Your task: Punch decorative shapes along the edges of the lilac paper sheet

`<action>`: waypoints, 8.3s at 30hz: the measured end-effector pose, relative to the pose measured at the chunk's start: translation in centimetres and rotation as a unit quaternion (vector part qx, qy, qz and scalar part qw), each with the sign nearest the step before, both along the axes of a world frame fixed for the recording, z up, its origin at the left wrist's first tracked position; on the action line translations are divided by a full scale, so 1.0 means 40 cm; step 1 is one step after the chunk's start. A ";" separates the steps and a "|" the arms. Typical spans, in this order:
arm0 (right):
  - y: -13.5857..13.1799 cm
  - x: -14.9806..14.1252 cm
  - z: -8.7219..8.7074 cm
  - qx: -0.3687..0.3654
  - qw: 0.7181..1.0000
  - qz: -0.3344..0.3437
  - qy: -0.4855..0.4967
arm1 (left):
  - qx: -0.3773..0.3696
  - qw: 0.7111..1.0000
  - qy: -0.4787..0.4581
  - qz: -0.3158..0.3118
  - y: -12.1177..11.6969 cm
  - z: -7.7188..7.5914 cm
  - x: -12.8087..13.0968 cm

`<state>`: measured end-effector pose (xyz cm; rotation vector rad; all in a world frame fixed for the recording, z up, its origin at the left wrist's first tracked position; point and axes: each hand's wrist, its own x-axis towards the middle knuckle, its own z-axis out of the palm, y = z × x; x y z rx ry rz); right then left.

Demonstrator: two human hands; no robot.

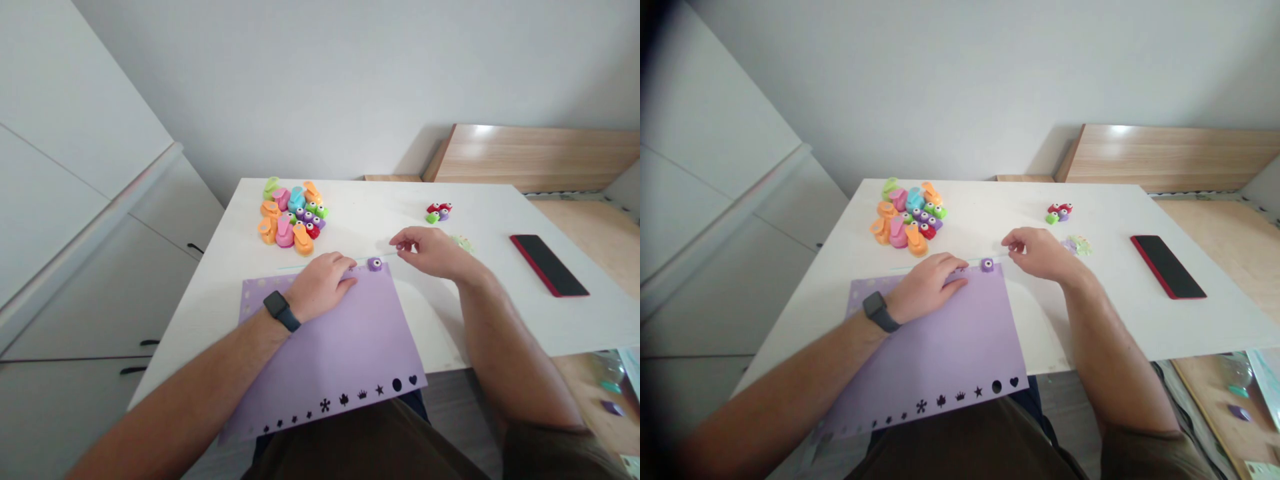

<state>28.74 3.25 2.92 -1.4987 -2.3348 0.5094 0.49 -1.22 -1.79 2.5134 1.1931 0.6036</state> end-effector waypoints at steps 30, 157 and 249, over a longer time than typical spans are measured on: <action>0.003 0.026 0.016 0.034 0.998 -0.016 0.049 | 0.004 1.000 0.002 -0.004 0.000 0.004 -0.001; 0.031 -0.032 -0.059 0.019 0.987 -0.128 0.092 | 0.014 0.998 0.001 -0.063 -0.001 0.020 -0.008; 0.099 0.055 -0.134 0.167 0.976 -0.126 -0.060 | 0.013 0.998 -0.020 -0.066 0.002 0.007 -0.013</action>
